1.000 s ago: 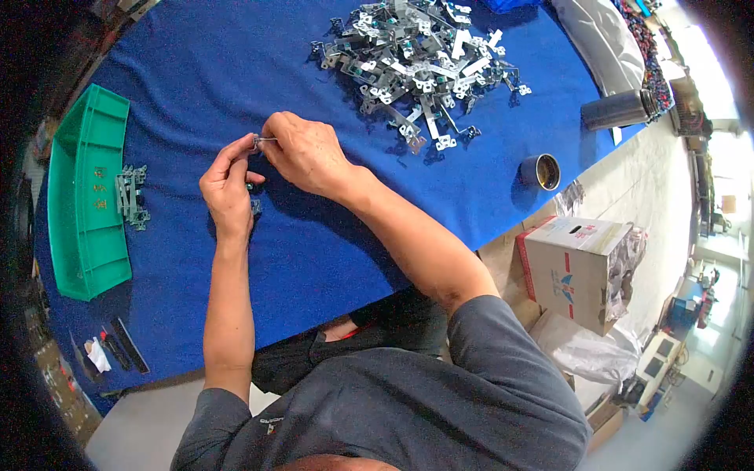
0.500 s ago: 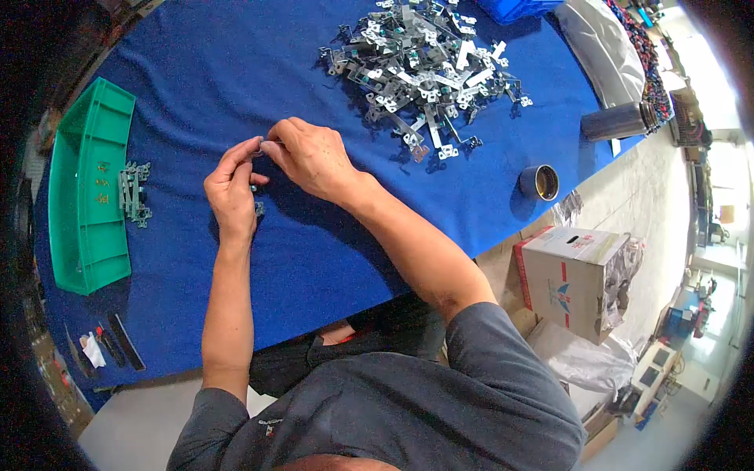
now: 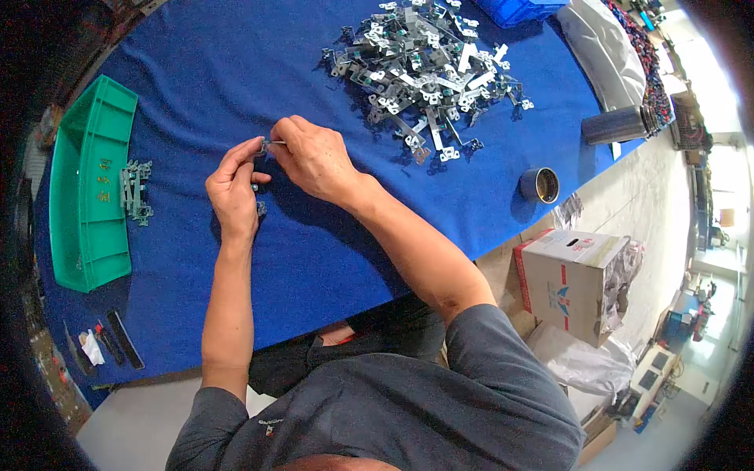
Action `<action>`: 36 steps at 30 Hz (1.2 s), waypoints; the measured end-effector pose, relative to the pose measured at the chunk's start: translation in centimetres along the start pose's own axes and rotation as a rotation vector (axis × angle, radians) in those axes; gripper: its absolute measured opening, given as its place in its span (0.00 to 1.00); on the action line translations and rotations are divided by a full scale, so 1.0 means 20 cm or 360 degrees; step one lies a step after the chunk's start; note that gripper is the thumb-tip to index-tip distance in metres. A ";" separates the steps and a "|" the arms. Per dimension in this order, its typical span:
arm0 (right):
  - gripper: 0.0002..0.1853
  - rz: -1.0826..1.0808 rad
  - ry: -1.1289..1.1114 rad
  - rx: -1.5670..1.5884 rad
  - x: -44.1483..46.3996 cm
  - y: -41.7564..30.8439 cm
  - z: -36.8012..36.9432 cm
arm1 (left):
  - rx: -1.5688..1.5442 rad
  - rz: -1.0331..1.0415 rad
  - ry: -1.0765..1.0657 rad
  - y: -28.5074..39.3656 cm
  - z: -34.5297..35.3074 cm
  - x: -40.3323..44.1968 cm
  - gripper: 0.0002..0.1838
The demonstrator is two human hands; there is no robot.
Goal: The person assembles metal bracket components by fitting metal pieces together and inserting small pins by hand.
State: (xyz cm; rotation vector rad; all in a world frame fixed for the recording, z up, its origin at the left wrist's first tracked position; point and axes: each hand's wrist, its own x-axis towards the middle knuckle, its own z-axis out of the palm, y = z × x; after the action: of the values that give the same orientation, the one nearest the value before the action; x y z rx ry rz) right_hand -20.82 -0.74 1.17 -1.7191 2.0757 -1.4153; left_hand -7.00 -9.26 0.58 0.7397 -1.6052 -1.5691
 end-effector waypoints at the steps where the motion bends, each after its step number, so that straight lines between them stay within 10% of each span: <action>1: 0.07 -0.0002 -0.0002 0.0001 0.00 0.00 0.00 | -0.0024 -0.0002 0.0024 0.00 0.00 0.00 0.16; 14: 0.07 -0.0056 -0.0044 0.0169 0.02 0.00 -0.02 | -0.0511 -0.0411 -0.0224 0.07 -0.01 0.03 0.26; 16: 0.07 0.0063 0.0126 0.0269 0.03 -0.01 -0.02 | -0.1284 -0.0466 -0.0436 0.02 -0.04 0.03 0.31; 28: 0.09 0.0700 0.0075 0.0730 0.04 -0.06 -0.03 | -0.0699 0.0039 -0.0116 0.07 0.01 0.02 0.28; 36: 0.06 0.0181 0.0137 0.0295 0.02 0.00 -0.01 | -0.0082 0.0146 0.0050 0.02 -0.04 0.02 0.16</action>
State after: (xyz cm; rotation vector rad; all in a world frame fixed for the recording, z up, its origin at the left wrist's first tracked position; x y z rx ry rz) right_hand -21.05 -0.98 1.48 -1.4712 1.9764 -1.6153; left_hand -6.47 -10.05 0.90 0.6514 -1.5485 -1.5199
